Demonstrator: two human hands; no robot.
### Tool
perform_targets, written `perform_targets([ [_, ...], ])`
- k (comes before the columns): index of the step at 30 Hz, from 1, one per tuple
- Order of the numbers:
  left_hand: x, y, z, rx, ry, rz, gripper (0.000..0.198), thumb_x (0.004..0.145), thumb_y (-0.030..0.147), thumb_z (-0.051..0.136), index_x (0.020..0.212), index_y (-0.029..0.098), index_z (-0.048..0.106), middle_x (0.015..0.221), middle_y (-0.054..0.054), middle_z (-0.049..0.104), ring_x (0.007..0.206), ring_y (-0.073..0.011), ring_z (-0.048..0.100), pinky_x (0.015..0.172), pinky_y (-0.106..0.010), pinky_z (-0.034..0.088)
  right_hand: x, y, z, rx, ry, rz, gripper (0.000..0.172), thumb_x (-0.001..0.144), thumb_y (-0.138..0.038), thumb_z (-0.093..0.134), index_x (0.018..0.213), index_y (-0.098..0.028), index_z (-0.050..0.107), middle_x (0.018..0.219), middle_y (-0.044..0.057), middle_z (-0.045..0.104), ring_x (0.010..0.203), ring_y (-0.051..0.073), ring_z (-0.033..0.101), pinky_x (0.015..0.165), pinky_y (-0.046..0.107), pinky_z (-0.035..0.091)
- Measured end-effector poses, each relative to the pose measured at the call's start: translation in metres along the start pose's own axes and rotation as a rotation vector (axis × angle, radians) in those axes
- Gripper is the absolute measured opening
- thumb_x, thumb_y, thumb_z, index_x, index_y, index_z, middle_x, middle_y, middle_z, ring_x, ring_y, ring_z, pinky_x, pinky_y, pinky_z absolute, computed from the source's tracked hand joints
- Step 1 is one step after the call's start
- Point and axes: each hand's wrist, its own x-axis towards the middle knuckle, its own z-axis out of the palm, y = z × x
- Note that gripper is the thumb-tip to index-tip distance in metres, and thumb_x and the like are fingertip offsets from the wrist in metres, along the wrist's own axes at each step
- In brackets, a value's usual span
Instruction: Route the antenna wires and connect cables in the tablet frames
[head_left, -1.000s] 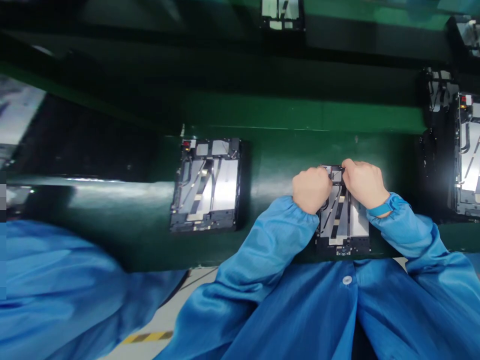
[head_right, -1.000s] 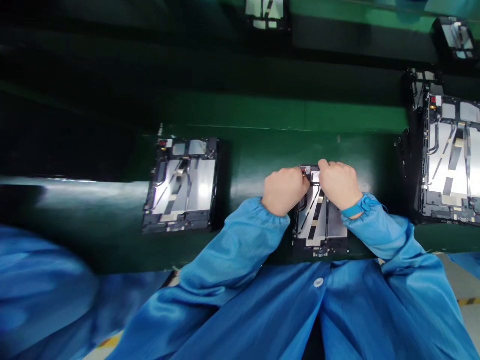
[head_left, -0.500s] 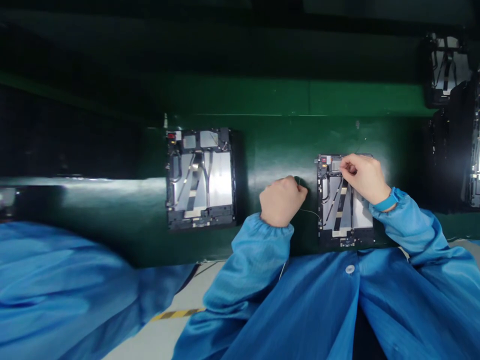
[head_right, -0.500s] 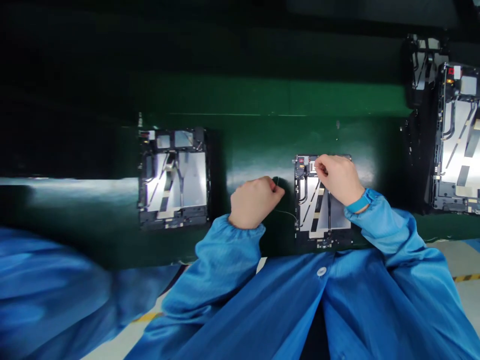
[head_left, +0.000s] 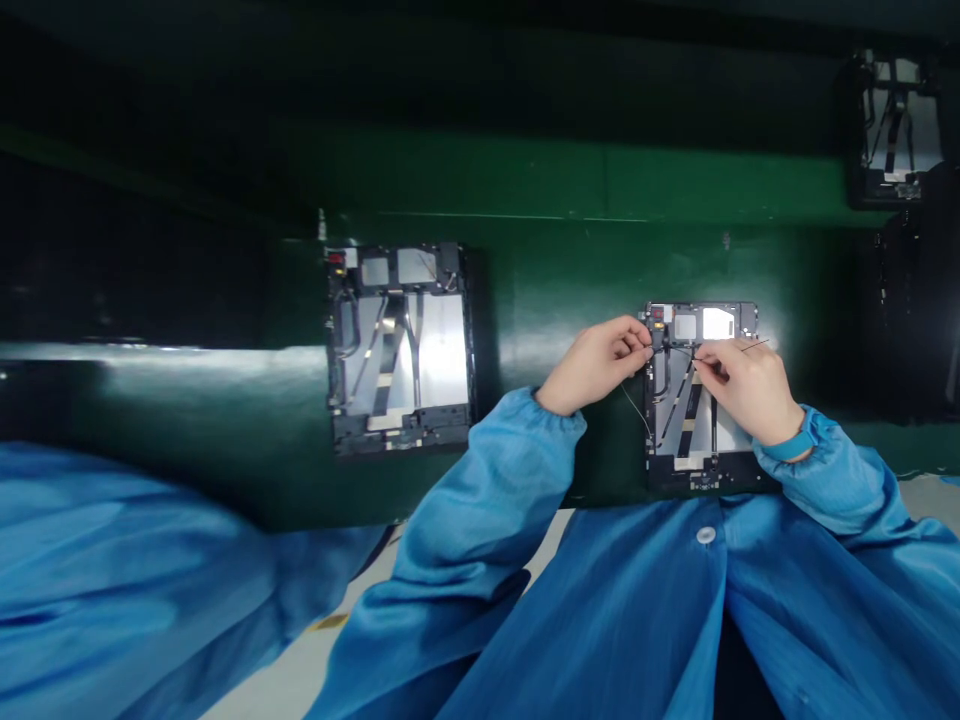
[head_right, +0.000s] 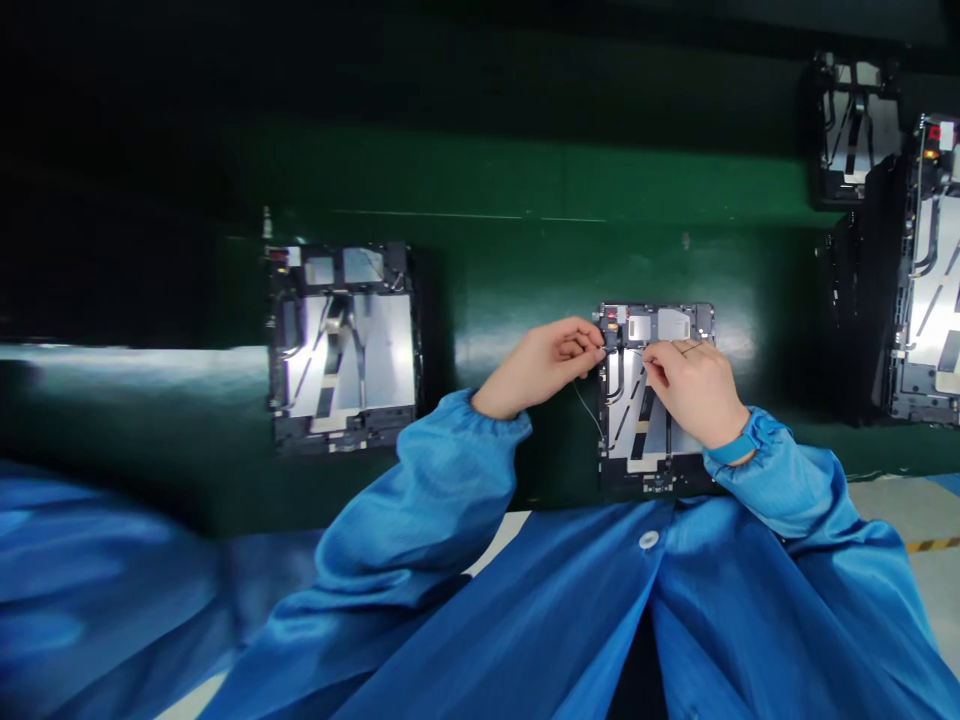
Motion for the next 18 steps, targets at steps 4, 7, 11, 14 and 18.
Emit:
perform_targets([
  [4, 0.008, -0.001, -0.01, -0.062, -0.114, -0.013, 0.013, 0.081, 0.019, 0.072, 0.088, 0.018, 0.062, 0.071, 0.002, 0.062, 0.059, -0.0103, 0.06, 0.06, -0.024, 0.051, -0.005, 0.003, 0.004, 0.065, 0.01, -0.003, 0.009, 0.093, -0.015, 0.068, 0.089, -0.022, 0.073, 0.078, 0.002, 0.077, 0.071, 0.019, 0.07, 0.073, 0.031, 0.052],
  [7, 0.01, 0.001, -0.012, -0.111, -0.145, -0.049, 0.014, 0.079, 0.016, 0.073, 0.086, 0.018, 0.061, 0.069, 0.003, 0.061, 0.057, -0.0097, 0.058, 0.057, -0.023, 0.05, -0.007, 0.005, 0.007, 0.097, 0.004, -0.002, 0.01, 0.094, -0.017, 0.067, 0.089, -0.023, 0.073, 0.078, 0.002, 0.077, 0.071, 0.019, 0.07, 0.073, 0.031, 0.052],
  [11, 0.004, 0.005, -0.005, -0.158, -0.071, -0.069, 0.011, 0.08, 0.013, 0.07, 0.085, 0.017, 0.06, 0.067, 0.004, 0.059, 0.057, -0.0089, 0.058, 0.058, -0.022, 0.049, -0.009, 0.006, 0.009, 0.136, 0.018, -0.011, 0.01, 0.094, -0.016, 0.067, 0.09, -0.022, 0.073, 0.079, 0.002, 0.077, 0.072, 0.019, 0.07, 0.074, 0.031, 0.053],
  [14, -0.001, 0.007, 0.004, -0.207, 0.026, -0.119, 0.011, 0.079, 0.012, 0.067, 0.084, 0.017, 0.06, 0.066, 0.005, 0.058, 0.055, -0.009, 0.058, 0.057, -0.022, 0.048, -0.01, 0.006, 0.01, 0.155, 0.029, -0.033, 0.011, 0.096, -0.016, 0.066, 0.09, -0.022, 0.072, 0.078, 0.002, 0.076, 0.07, 0.019, 0.069, 0.073, 0.031, 0.052],
  [18, 0.0, 0.012, 0.005, -0.122, 0.062, -0.168, 0.008, 0.078, 0.013, 0.067, 0.08, 0.018, 0.061, 0.064, 0.004, 0.059, 0.054, -0.0106, 0.058, 0.058, -0.024, 0.047, -0.011, 0.006, 0.009, 0.141, 0.048, -0.059, 0.013, 0.097, -0.017, 0.063, 0.089, -0.022, 0.072, 0.075, 0.002, 0.074, 0.068, 0.019, 0.068, 0.071, 0.031, 0.052],
])
